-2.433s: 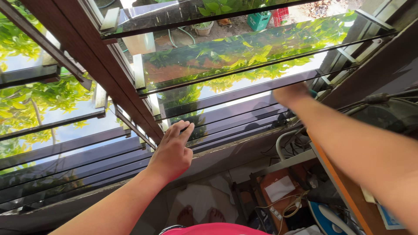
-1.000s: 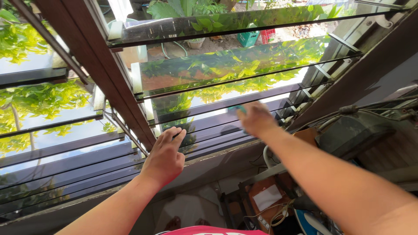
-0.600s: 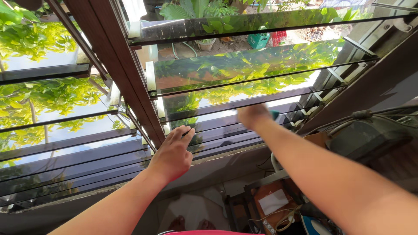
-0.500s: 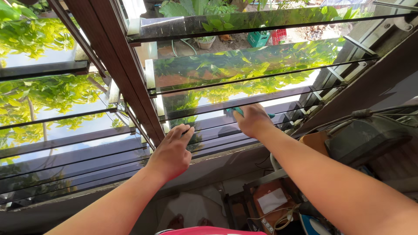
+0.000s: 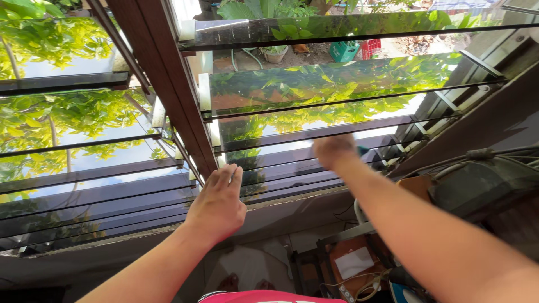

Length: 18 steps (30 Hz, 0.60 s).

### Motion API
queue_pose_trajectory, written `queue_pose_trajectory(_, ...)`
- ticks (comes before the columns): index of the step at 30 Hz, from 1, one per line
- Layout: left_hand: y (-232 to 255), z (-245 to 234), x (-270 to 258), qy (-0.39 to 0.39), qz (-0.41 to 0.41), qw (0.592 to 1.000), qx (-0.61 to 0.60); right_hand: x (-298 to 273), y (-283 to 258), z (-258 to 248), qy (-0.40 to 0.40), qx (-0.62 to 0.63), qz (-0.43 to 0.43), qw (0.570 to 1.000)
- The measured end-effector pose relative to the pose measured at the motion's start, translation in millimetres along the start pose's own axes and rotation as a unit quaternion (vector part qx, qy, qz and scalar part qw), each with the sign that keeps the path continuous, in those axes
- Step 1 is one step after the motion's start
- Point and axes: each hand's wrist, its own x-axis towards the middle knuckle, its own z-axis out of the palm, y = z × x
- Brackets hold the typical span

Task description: The person wipes the glass panes of a window using a blue cloth. They systematically clean the surface, moving the cloth across the glass and around the metal frame bars. The person occasionally uses their left hand to steady the window frame while wiping with the right hand.

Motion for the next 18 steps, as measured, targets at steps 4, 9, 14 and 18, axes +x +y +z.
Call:
queue_pose_trajectory(4, 4, 1, -2, -0.004, -0.007, 1.000, 0.019, -21, -5, 31, 0.241, 0.057, -0.084, 0.965)
queue_pose_trajectory(9, 0, 3, 2, -0.026, 0.000, 0.999, 0.032, -13, 81, 30, 0.081, 0.278, 0.185, 0.939)
queue_pose_trajectory(14, -5, 5, -4, -0.034, 0.004, 0.999, 0.035, -21, 80, 27, 0.191, 0.273, 0.194, 0.923)
queue_pose_trajectory(18, -3, 8, -11, -0.040, -0.005, 0.999, 0.030, -27, 29, 18, 0.173, 0.225, 0.135, 0.949)
